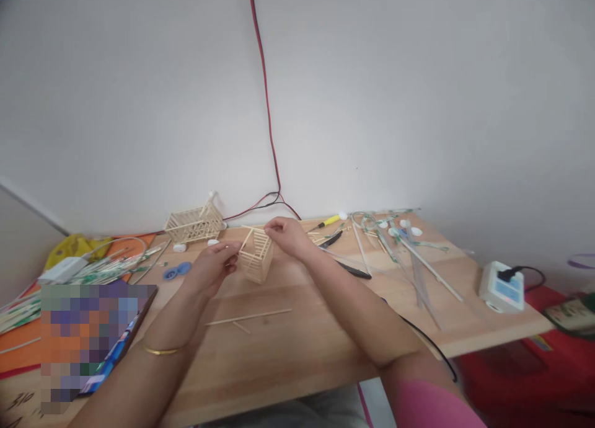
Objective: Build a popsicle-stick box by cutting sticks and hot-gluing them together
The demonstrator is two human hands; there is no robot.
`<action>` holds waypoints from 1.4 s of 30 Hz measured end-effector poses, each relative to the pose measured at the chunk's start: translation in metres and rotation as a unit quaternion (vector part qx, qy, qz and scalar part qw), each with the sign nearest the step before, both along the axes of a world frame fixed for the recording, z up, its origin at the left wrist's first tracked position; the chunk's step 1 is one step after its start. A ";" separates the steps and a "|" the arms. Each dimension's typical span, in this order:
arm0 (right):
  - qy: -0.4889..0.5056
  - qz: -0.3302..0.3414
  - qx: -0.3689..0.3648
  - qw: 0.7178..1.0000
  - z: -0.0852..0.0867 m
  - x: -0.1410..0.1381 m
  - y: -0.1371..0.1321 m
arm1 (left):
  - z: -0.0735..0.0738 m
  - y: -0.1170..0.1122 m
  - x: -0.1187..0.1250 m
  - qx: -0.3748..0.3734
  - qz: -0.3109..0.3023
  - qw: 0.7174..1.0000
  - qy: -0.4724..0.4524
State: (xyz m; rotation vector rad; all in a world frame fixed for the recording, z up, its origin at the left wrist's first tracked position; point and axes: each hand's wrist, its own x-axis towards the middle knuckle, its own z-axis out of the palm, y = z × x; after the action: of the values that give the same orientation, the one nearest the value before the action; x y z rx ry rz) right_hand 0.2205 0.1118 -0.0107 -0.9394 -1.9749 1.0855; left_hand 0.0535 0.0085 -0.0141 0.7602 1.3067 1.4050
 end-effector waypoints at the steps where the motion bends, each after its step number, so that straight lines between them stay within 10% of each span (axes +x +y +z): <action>1: 0.001 0.001 -0.001 1.000 -0.002 0.000 0.001 | 0.000 0.000 0.000 -0.003 0.001 1.000 -0.006; 11: -0.035 -0.046 0.111 0.992 0.017 0.030 -0.037 | 0.001 -0.006 -0.005 0.020 0.010 1.000 0.009; 17: -0.222 0.139 0.105 0.959 -0.026 0.070 -0.105 | 0.008 -0.010 -0.013 0.045 0.099 0.994 0.004; 23: -0.331 0.134 0.137 0.924 -0.038 0.072 -0.119 | 0.023 -0.024 -0.019 0.123 0.121 0.971 0.167; 34: -0.293 0.088 0.088 0.948 0.000 0.066 -0.130 | 0.021 -0.082 0.029 0.162 -0.199 0.725 0.640; 42: -0.173 0.076 0.092 0.978 -0.003 0.065 -0.124 | 0.020 -0.079 0.027 0.150 -0.191 0.641 0.728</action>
State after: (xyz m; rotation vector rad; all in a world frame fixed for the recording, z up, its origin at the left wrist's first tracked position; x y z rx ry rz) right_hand 0.2855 -0.0126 -0.0139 -0.9380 -2.4192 0.8420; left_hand 0.0809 -0.0708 0.0055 2.5457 1.8053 0.4029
